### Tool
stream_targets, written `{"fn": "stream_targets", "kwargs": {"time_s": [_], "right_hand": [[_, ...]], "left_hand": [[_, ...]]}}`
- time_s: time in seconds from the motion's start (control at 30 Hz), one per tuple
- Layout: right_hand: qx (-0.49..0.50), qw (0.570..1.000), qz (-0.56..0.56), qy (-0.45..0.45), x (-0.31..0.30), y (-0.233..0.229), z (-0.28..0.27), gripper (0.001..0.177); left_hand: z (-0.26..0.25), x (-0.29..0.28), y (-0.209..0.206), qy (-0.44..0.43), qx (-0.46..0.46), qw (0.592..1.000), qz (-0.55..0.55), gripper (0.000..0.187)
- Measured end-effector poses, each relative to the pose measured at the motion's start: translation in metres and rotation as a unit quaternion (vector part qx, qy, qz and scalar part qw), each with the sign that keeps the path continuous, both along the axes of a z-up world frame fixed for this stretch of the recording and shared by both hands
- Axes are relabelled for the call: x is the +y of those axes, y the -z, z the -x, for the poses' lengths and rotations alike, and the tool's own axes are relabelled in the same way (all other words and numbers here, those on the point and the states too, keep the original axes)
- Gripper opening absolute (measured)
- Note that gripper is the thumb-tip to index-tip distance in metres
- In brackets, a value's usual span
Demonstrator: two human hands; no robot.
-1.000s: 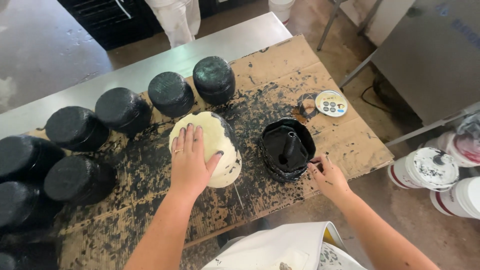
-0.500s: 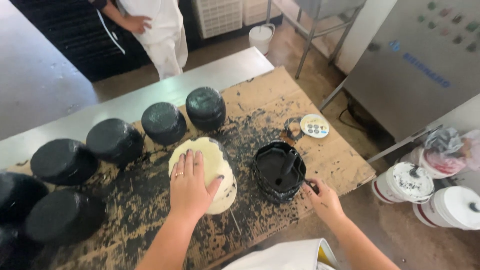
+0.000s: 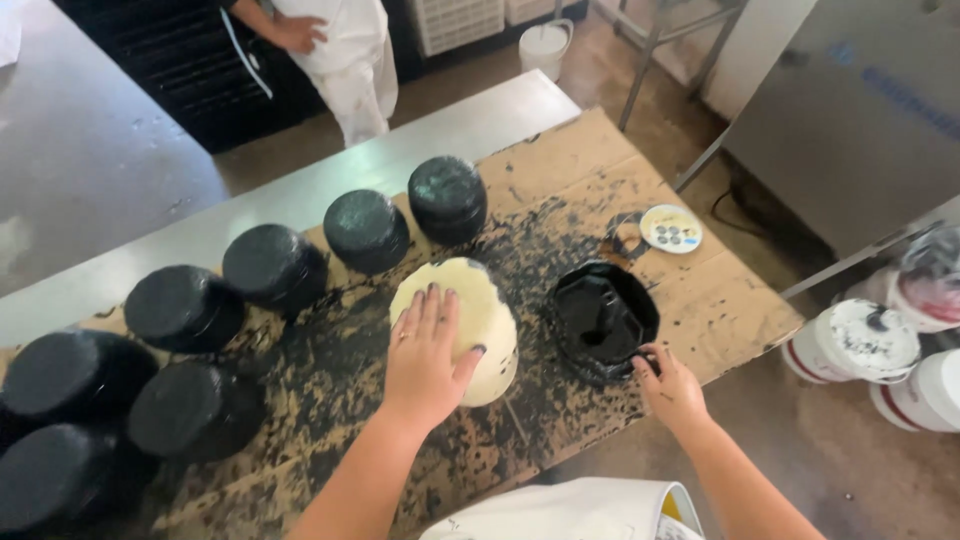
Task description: Applying black wax to cheese wheels using a brush at a waxing station
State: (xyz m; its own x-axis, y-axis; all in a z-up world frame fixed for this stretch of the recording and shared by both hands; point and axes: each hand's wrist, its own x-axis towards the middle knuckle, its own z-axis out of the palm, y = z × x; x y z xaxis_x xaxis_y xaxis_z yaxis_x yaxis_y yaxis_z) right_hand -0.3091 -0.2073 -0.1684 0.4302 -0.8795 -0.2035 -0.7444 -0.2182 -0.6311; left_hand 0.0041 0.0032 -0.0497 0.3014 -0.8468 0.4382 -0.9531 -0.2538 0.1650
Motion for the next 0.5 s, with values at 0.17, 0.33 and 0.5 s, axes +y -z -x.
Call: {"fn": "stream_targets", "kwargs": {"time_s": [0.17, 0.33, 0.5], "right_hand": [[-0.373, 0.908, -0.070, 0.178, 0.018, 0.051, -0.005, 0.016], [-0.486, 0.812, -0.268, 0.179, 0.066, -0.035, -0.027, 0.019], [-0.481, 0.748, -0.443, 0.108, 0.099, -0.058, -0.053, 0.028]], "left_hand": [[-0.006, 0.003, -0.010, 0.028, 0.004, 0.999, -0.016, 0.077], [-0.014, 0.005, -0.037, 0.026, 0.099, 0.987, -0.125, 0.068], [-0.029, 0.001, -0.037, 0.029, 0.150, 0.975, -0.161, 0.066]]}}
